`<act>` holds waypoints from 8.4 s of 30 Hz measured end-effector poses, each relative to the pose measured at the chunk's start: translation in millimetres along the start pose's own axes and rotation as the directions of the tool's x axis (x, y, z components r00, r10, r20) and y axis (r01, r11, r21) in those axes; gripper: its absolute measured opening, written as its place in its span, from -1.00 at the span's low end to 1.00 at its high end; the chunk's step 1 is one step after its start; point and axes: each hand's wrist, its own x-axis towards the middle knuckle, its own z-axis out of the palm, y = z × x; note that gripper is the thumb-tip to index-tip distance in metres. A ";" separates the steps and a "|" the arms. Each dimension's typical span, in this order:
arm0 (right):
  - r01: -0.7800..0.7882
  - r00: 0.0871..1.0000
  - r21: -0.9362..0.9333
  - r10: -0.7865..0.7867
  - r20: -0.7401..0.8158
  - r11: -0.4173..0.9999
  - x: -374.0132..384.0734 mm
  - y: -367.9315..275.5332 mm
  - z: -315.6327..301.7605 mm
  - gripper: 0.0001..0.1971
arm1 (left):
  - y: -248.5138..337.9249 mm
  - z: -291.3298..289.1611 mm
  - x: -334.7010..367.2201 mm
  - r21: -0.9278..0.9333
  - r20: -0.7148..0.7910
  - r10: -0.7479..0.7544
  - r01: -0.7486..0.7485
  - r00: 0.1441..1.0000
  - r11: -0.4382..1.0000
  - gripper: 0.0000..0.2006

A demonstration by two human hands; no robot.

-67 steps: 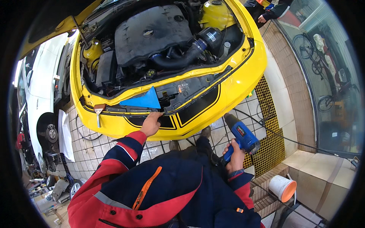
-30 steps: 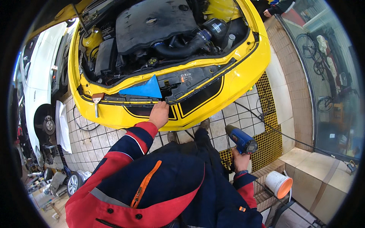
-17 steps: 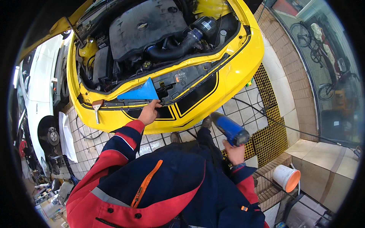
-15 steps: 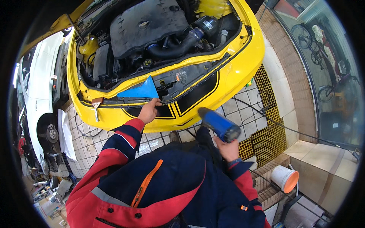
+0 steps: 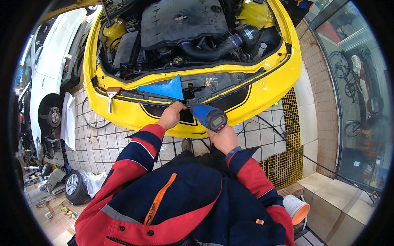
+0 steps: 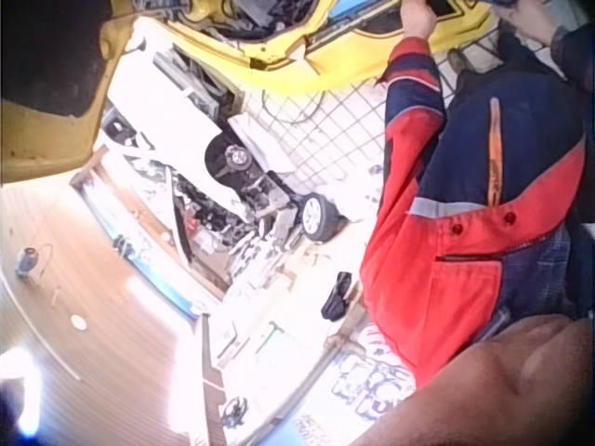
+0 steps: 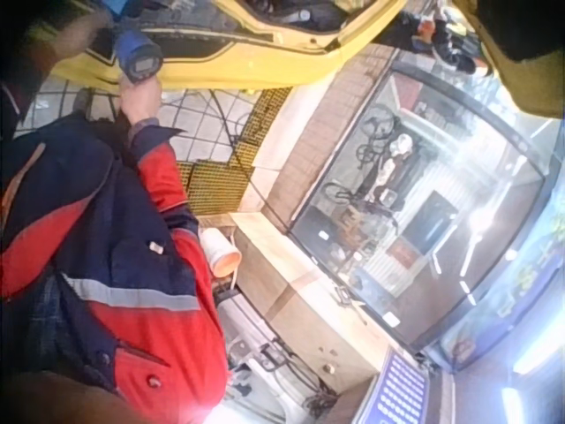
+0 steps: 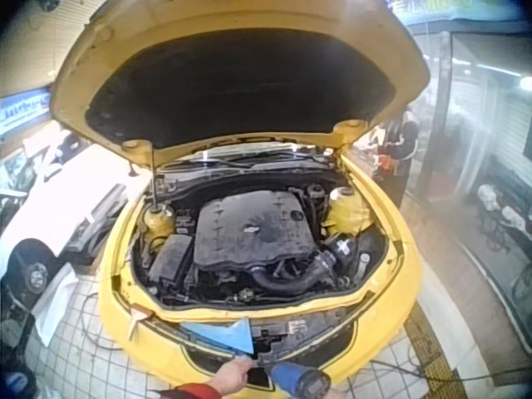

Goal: The person applies a black vinyl decal to the front bumper of a yellow car. They use a blue plastic squeegee to smooth the film and a heat gun to warm and conform the material around the bumper contours. A coworker is visible nearby but does not assist with the decal application.

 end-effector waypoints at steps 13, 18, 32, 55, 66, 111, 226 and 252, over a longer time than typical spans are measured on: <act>-0.292 0.817 0.581 0.514 -0.261 0.760 -108.5 128.9 -63.5 -0.82 | 25.6 30.1 20.8 0.393 0.083 -0.057 0.020 0.995 0.919 -0.70; -0.305 0.728 0.654 0.612 -0.309 0.692 -152.0 177.9 -67.3 -0.80 | 31.1 43.4 28.3 0.598 0.169 -0.089 -0.030 0.982 0.801 -0.81; -0.218 0.724 0.682 0.584 -0.367 0.698 -136.3 184.0 -77.8 -0.76 | -5.9 -6.7 11.0 -0.051 -0.235 -0.408 0.409 0.882 0.911 -0.55; -0.322 0.712 0.650 0.629 -0.313 0.688 -165.3 199.6 -67.0 -0.80 | -3.6 32.6 63.6 0.204 0.151 -0.414 0.381 0.898 0.902 -0.85; -0.389 0.678 0.634 0.674 -0.295 0.669 -163.8 206.2 -70.9 -0.76 | -15.5 24.6 123.6 0.489 0.454 -0.539 0.307 0.710 0.816 -0.70; -0.334 0.769 0.629 0.589 -0.249 0.702 -127.6 163.7 -91.8 -0.81 | 51.3 34.4 -34.2 0.280 0.001 -0.112 0.107 0.994 0.954 -0.80; -0.750 0.627 0.005 0.713 -0.314 0.662 -176.4 337.7 -10.9 -0.60 | -80.3 -109.1 -55.9 0.500 0.039 -0.177 0.134 0.983 0.856 -0.60; -0.317 0.653 0.566 0.608 -0.452 0.761 -103.5 238.3 -50.1 -0.74 | -53.0 -104.9 -112.4 0.453 -0.165 -0.337 0.375 0.927 0.809 -0.36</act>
